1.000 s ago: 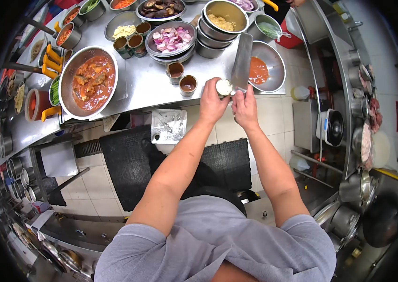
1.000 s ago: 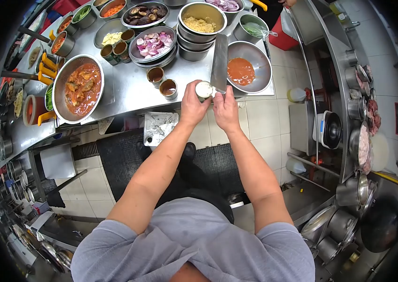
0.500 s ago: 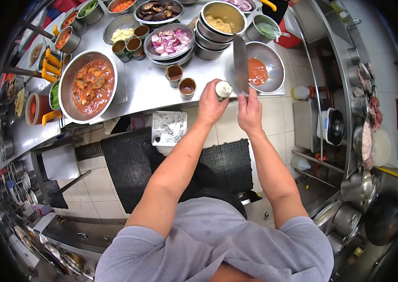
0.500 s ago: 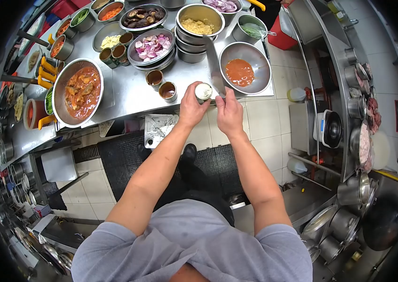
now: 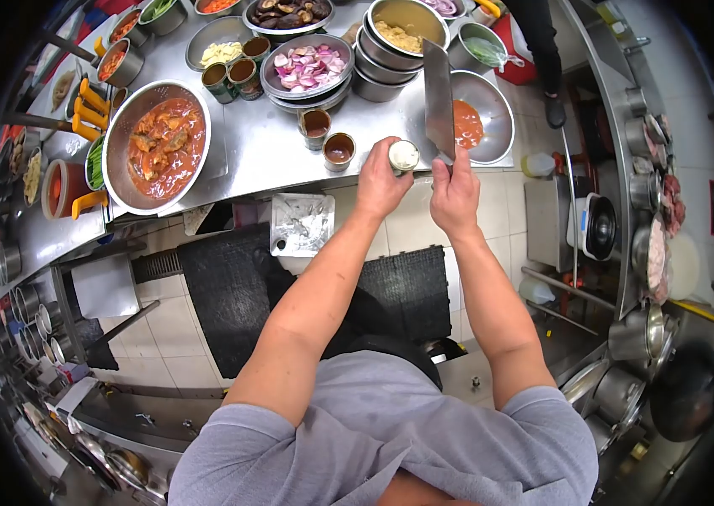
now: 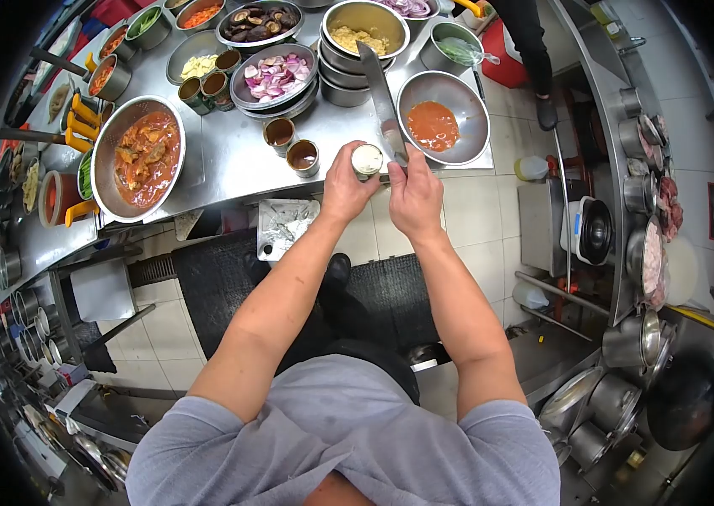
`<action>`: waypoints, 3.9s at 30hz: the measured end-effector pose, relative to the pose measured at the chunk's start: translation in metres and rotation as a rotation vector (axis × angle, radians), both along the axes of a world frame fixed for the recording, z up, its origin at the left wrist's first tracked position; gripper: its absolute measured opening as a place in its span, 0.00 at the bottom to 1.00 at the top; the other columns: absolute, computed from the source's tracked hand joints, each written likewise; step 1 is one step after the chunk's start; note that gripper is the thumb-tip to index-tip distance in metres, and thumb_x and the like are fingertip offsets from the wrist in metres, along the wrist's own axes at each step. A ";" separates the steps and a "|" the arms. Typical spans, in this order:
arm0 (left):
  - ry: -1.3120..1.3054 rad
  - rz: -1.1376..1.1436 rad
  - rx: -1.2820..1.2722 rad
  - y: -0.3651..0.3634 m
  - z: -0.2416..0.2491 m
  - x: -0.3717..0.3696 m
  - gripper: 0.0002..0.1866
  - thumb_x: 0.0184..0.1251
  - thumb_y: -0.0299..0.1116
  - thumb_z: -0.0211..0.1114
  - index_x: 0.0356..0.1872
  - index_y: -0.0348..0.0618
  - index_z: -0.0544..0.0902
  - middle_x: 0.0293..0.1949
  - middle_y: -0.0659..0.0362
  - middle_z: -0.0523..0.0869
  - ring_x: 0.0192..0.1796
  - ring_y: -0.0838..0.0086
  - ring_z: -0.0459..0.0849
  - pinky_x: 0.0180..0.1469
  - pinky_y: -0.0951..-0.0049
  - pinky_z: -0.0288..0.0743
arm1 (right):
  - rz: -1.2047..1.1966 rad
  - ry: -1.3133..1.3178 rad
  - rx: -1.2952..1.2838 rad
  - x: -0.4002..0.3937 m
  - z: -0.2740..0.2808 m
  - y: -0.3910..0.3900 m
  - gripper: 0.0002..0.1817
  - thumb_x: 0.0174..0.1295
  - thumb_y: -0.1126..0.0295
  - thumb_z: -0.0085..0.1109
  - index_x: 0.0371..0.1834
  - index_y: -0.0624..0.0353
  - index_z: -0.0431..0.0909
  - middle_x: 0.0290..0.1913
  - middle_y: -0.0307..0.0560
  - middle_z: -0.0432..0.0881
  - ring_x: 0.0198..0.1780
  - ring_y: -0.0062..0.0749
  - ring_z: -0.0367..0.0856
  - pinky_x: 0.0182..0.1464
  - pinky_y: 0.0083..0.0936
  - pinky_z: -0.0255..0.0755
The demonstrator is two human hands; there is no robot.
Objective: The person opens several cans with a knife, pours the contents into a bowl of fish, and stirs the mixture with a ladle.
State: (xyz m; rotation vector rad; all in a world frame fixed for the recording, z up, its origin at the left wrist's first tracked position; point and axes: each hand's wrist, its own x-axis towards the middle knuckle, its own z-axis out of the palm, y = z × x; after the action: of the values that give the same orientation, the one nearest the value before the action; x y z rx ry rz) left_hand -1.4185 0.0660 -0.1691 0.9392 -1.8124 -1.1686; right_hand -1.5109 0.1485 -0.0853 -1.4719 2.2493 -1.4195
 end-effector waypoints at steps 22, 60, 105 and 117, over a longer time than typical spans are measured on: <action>-0.049 -0.086 0.083 -0.005 0.006 0.006 0.28 0.47 0.27 0.73 0.53 0.42 0.76 0.46 0.49 0.86 0.51 0.51 0.85 0.54 0.60 0.78 | 0.070 -1.517 0.039 0.001 -0.022 0.011 0.18 0.80 0.49 0.38 0.50 0.52 0.66 0.24 0.39 0.70 0.16 0.21 0.65 0.17 0.23 0.66; -0.059 -0.116 -0.051 -0.015 -0.005 0.004 0.29 0.48 0.31 0.77 0.53 0.44 0.75 0.49 0.50 0.83 0.52 0.51 0.83 0.55 0.59 0.78 | -0.155 -0.749 0.660 -0.010 0.072 0.059 0.10 0.76 0.66 0.46 0.50 0.62 0.69 0.24 0.44 0.74 0.16 0.27 0.73 0.18 0.28 0.70; -0.047 -0.144 -0.018 -0.014 -0.005 0.006 0.29 0.50 0.28 0.77 0.54 0.45 0.75 0.49 0.50 0.83 0.53 0.48 0.82 0.53 0.56 0.77 | 0.100 -1.638 0.476 0.044 0.061 0.096 0.10 0.77 0.62 0.44 0.44 0.57 0.69 0.19 0.41 0.68 0.13 0.28 0.66 0.17 0.30 0.67; -0.031 -0.099 -0.090 -0.010 -0.005 0.002 0.31 0.50 0.25 0.76 0.57 0.43 0.73 0.51 0.46 0.80 0.55 0.46 0.79 0.56 0.55 0.75 | 0.076 -1.500 0.541 0.043 0.062 0.095 0.09 0.77 0.63 0.44 0.46 0.56 0.69 0.20 0.39 0.68 0.13 0.26 0.66 0.17 0.27 0.65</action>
State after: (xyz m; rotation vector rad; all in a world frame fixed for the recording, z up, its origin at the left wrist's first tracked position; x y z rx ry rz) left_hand -1.4162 0.0556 -0.1742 0.8283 -1.9393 -1.1275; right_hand -1.4679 0.2438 -0.0234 -0.0829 1.3056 -1.0608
